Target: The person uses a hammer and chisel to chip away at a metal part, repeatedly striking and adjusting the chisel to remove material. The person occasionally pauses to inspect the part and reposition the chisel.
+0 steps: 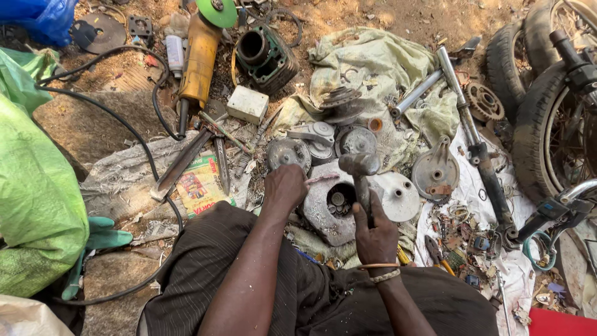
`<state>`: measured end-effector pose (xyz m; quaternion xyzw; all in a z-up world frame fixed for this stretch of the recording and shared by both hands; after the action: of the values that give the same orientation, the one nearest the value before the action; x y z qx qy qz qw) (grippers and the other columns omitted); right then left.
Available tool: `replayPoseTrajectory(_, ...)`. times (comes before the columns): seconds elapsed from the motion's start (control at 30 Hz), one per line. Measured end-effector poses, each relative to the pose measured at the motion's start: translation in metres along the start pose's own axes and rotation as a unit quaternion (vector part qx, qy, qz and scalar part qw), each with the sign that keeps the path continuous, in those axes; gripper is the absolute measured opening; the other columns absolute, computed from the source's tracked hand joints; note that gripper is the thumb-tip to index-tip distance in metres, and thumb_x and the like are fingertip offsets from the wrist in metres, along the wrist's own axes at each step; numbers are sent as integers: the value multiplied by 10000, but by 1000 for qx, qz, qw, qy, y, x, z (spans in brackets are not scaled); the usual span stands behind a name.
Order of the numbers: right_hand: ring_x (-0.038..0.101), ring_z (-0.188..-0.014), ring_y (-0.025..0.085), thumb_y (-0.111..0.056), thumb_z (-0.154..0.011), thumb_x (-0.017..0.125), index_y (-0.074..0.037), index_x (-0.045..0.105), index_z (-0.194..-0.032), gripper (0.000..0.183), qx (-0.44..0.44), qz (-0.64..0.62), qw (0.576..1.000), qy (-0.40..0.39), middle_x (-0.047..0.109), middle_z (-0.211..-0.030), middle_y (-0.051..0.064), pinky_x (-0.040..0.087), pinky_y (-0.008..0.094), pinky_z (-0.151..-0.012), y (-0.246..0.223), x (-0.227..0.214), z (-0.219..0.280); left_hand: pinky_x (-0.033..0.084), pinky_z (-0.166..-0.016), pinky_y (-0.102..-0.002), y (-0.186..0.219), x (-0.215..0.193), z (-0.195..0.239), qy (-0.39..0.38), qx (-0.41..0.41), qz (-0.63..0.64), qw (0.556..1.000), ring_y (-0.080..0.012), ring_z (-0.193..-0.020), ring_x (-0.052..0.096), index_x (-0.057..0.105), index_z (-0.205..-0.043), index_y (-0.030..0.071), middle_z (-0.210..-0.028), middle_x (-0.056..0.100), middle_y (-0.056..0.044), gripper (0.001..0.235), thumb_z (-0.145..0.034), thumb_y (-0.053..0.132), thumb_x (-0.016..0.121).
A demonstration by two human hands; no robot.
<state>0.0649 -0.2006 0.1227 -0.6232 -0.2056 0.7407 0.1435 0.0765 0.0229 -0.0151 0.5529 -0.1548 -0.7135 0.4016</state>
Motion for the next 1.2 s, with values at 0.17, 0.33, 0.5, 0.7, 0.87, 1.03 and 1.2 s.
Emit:
replayPoseTrajectory(0.17,528,-506,98,-487,-990,610,-141,632,-1399,536,118,-16,991,-64,623,-670,24,443,287,-441,36,16,-1,546,-662,-420,3,-8,9,-26,-7,20,999,-204,-634,634,751,-871,56,-740,683,-100,144,-891,198,742)
replayPoseTrajectory(0.33,515,-441,109,-371,-887,682,-159,580,-1438,599,241,-287,923,-92,628,-636,18,432,274,-366,100,22,72,549,-766,-448,12,-17,15,-79,-38,8,996,-257,-760,684,746,-900,36,-820,705,-128,256,-925,291,739)
replayPoseTrajectory(0.5,607,-532,194,-430,-921,687,-10,668,-1315,577,315,-364,857,-181,686,-709,82,497,314,-420,150,61,127,524,-777,-469,20,-18,37,-118,-61,47,990,-253,-808,681,742,-960,32,-881,706,-125,283,-986,297,645)
replayPoseTrajectory(0.7,717,-1057,266,-516,-929,590,-155,720,-1260,507,73,-83,994,-13,698,-1195,91,649,408,-801,100,13,68,555,-674,-371,68,17,50,-281,-34,337,898,-230,-772,744,688,-1033,36,-903,784,-155,293,-1049,256,496)
replayPoseTrajectory(0.87,701,-966,265,-355,-978,663,-92,607,-1457,549,154,-455,866,-138,713,-1075,182,634,406,-758,31,53,17,541,-667,-328,88,21,60,-221,56,423,877,-149,-737,649,730,-1037,30,-896,738,-120,330,-1038,318,569)
replayPoseTrajectory(1.03,754,-883,223,-196,-919,693,-38,571,-1384,505,28,-429,900,-75,776,-1031,124,653,351,-743,-23,33,-12,581,-707,-383,81,-17,56,-157,17,479,864,-168,-761,700,751,-1052,68,-826,753,-15,262,-952,292,660)
replayPoseTrajectory(1.2,758,-833,219,-162,-996,679,-14,729,-1176,238,-189,12,972,138,775,-1000,167,618,355,-736,-47,-19,-38,539,-744,-467,72,-105,55,140,53,118,982,-280,-814,678,777,-972,37,-953,699,-134,346,-985,359,653)
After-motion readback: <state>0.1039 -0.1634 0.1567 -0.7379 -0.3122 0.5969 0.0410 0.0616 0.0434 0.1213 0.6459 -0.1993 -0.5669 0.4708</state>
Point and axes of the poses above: each hand's wrist, its own z-axis away from the middle knuckle, its own x-axis out of the palm, y = z × x, the point moved 8 cm from there along -z, towards the middle knuckle
